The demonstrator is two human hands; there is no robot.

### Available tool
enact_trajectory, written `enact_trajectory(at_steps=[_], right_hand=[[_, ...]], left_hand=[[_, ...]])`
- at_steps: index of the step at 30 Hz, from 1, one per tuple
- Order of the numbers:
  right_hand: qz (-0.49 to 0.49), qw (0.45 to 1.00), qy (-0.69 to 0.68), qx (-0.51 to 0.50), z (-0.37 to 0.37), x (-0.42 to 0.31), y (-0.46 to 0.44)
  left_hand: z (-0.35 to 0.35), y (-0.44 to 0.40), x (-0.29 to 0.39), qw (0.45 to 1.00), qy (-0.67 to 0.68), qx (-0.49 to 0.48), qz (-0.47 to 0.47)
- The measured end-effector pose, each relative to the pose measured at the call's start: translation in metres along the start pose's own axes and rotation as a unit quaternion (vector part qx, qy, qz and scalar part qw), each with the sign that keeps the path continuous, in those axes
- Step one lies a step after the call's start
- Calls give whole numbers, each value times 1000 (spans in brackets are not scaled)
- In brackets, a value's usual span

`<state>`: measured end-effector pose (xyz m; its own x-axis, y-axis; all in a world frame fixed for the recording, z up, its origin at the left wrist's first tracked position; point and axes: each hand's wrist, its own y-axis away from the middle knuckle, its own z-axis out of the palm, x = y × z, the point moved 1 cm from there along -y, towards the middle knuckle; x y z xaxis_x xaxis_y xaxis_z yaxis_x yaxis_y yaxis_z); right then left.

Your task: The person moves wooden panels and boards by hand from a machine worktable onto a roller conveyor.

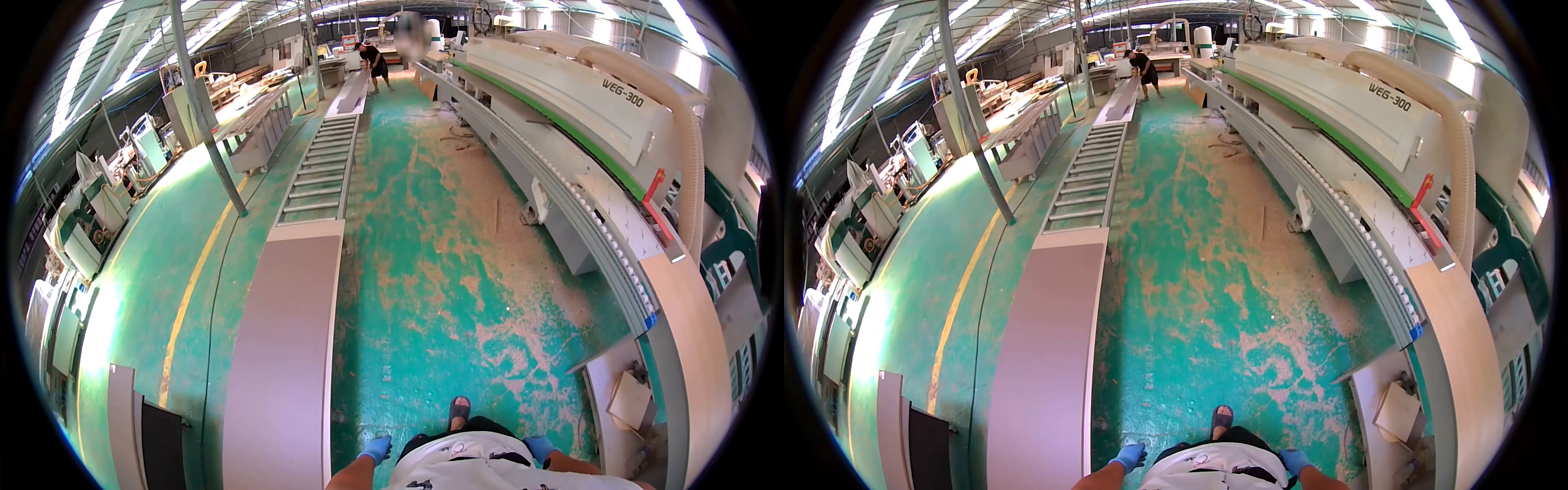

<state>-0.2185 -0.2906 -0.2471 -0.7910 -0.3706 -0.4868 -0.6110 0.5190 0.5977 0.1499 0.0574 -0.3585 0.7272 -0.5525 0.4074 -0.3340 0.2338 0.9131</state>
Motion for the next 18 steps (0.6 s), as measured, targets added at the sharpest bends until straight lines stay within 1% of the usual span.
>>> enact_trajectory(at_steps=[1, 3, 4, 6, 7, 9, 10, 12, 13, 15, 16, 18], right_hand=[[0, 1000, -1, -1, 3, 8, -4], [-97, 983, 156, 3, 9, 20, -12], [-97, 983, 155, 3, 10, 22, -13], [-36, 996, 83, -7, 4, 4, -6], [-36, 996, 81, -7, 6, 8, -8], [-87, 986, 139, -10, 13, 20, -16], [-87, 987, 137, -10, 16, 24, -17], [-131, 974, 183, 23, 20, 30, -17], [-130, 975, 180, 22, 20, 25, -15], [-81, 993, 89, 9, 18, 18, -9], [-79, 993, 85, 9, 24, 22, -10], [-15, 998, -50, 36, 32, 32, -14]], left_hand=[[1, 0, 1, 1000, -1, 1, -2], [2, 0, 2, 1000, -2, 3, -4], [3, 1, 2, 1000, -2, 0, -8], [3, 0, 2, 1000, -4, -2, -12], [4, 0, 1, 1000, -7, -4, -13], [5, 1, 0, 1000, -11, -5, -15], [5, 2, -1, 1000, -7, -7, -12], [6, 4, -2, 1000, -5, -7, -9], [5, 4, -2, 1000, -8, -7, -7], [4, 5, -4, 1000, -15, -6, -6], [2, 4, -5, 1000, -12, -8, -9], [1, 1, -8, 1000, -12, -10, -12]])
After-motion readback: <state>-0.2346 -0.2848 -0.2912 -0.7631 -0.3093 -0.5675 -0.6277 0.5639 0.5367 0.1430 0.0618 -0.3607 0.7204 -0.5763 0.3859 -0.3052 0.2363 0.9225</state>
